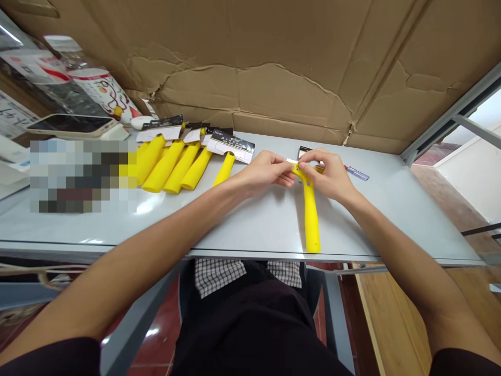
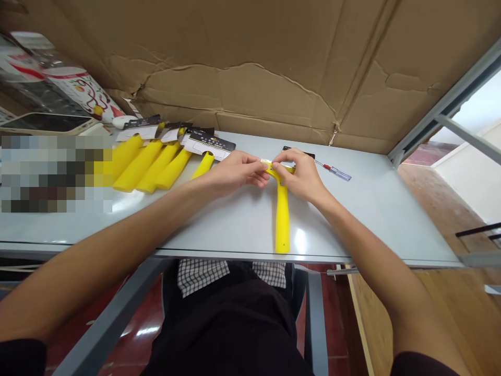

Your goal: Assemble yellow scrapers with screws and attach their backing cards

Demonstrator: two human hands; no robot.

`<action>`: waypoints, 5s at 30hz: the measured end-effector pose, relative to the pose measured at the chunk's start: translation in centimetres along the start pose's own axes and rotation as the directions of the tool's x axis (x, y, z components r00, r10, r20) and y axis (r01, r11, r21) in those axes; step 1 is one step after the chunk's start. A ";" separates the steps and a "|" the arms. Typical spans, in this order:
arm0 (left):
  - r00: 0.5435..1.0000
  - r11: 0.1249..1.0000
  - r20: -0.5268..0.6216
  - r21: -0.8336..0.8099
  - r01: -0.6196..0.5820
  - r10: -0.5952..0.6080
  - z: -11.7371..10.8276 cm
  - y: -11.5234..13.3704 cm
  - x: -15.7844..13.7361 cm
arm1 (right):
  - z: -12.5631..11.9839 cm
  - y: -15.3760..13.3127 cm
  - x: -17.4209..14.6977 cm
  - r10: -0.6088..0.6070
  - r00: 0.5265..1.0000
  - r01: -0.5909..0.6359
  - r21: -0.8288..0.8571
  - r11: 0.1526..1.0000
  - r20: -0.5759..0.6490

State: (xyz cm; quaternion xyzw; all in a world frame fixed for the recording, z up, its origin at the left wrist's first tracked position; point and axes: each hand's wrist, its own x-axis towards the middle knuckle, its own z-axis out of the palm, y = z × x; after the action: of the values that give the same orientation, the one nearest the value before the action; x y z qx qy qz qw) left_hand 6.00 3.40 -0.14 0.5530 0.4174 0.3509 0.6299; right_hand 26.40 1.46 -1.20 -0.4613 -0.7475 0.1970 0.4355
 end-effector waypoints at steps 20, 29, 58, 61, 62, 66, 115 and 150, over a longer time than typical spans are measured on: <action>0.997 0.998 -0.058 0.032 -0.047 0.049 -1.4 0.5 0.4 | -3.7 0.6 1.2 0.522 0.797 -0.600 0.301 0.741 0.304; 0.997 0.999 -0.059 0.007 -0.041 0.041 -1.7 0.6 0.4 | -4.4 1.9 1.2 0.410 0.812 -0.577 0.464 0.672 0.415; 0.995 0.996 -0.072 0.052 -0.066 0.070 -1.1 0.1 0.3 | -3.4 1.0 0.9 0.417 0.815 -0.571 0.439 0.693 0.401; 0.992 0.998 -0.109 0.030 -0.053 0.056 -0.8 0.2 0.2 | -3.0 0.8 0.9 0.443 0.816 -0.577 0.465 0.671 0.372; 0.991 0.999 -0.122 0.018 -0.047 0.049 -0.7 0.2 0.2 | -2.8 0.7 0.9 0.452 0.814 -0.580 0.476 0.661 0.365; 0.984 0.999 -0.175 -0.024 -0.035 0.030 -0.5 0.6 0.2 | -2.2 0.5 0.8 0.482 0.812 -0.582 0.517 0.627 0.329; 0.961 0.955 0.266 -0.296 0.002 0.080 -2.9 0.7 0.4 | -1.4 2.1 0.0 -0.023 0.882 0.148 -0.231 0.962 0.470; 0.959 0.953 0.245 -0.296 -0.067 0.144 -1.5 0.0 -0.3 | -3.7 -0.5 0.2 -0.081 0.992 0.068 -0.125 0.990 -0.095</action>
State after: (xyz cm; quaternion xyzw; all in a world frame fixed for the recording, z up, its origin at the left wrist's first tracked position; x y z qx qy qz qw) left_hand 4.51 3.72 -0.16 0.5201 0.2448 0.3640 0.7328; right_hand 29.19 1.01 1.30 -0.4680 -0.7520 0.1114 0.4506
